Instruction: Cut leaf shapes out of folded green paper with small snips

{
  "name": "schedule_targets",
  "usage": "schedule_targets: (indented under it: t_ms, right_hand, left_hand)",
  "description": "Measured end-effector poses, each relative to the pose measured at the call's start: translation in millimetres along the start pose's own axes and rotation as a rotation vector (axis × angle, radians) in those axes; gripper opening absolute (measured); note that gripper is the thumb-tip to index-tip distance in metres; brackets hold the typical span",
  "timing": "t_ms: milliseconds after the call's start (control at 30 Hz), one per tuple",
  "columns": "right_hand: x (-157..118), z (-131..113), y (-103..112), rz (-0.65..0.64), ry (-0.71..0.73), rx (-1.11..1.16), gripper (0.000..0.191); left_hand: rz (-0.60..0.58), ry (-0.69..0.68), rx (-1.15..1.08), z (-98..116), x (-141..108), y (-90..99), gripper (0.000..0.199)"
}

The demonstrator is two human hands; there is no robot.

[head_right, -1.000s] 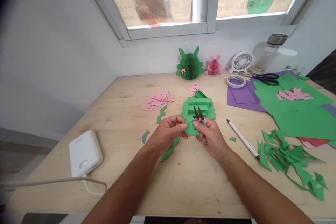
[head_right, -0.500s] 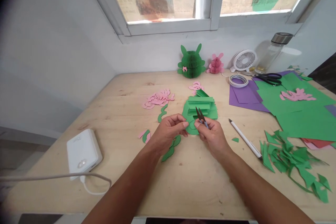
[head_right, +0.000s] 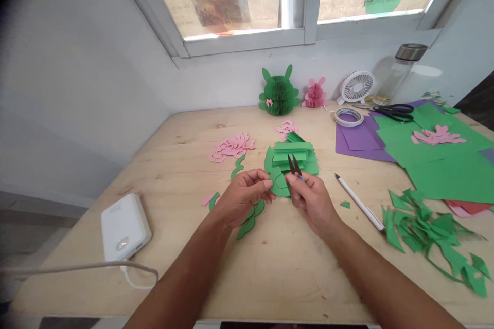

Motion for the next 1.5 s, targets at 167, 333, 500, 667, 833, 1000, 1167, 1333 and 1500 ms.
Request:
schedule_targets:
  t_ms: [167,333,500,667,833,1000,1167,1333,1500]
  right_hand:
    - [-1,0,0,-0.012,0.018,-0.038,0.042]
    - [-4,0,-3,-0.056,0.018,-0.247,0.049]
    - [-5,-2,-4,-0.117,0.050,-0.372,0.051]
    - [-4,-1,-2,-0.193,0.061,-0.446,0.052]
    - [-3,-1,-1,-0.230,0.095,-0.498,0.056]
    - [-3,0,-1,-0.238,0.120,-0.546,0.054]
    - [-3,-1,0,-0.254,0.123,-0.559,0.050]
    - [-2,-1,1,-0.268,0.127,-0.559,0.048]
    - [-2,-1,1,-0.263,0.170,-0.586,0.057]
  left_hand:
    - [0.042,-0.036,-0.054,9,0,3.6,0.025]
    - [0.061,-0.084,-0.103,17,1,9.7,0.025]
    - [-0.002,-0.109,-0.088,22,3,18.7,0.024]
    - [-0.066,-0.105,-0.072,25,3,24.7,0.024]
    - [-0.112,-0.088,-0.045,26,3,25.6,0.028]
    - [-0.133,-0.096,-0.033,28,2,26.8,0.029]
    - [-0.136,-0.086,-0.010,30,1,28.4,0.029]
    - [-0.129,-0.092,0.000,30,2,29.9,0.029]
    - [-0.129,-0.100,0.011,31,2,30.3,0.031]
Point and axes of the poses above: each hand's wrist, its own x-axis towards the middle knuckle, its own y-axis out of the back of the hand, z = x × y, the point moved 2 cm from there along x, towards the middle knuckle, and after that the axes turned 15 degrees about z, right-handed, at the moved point
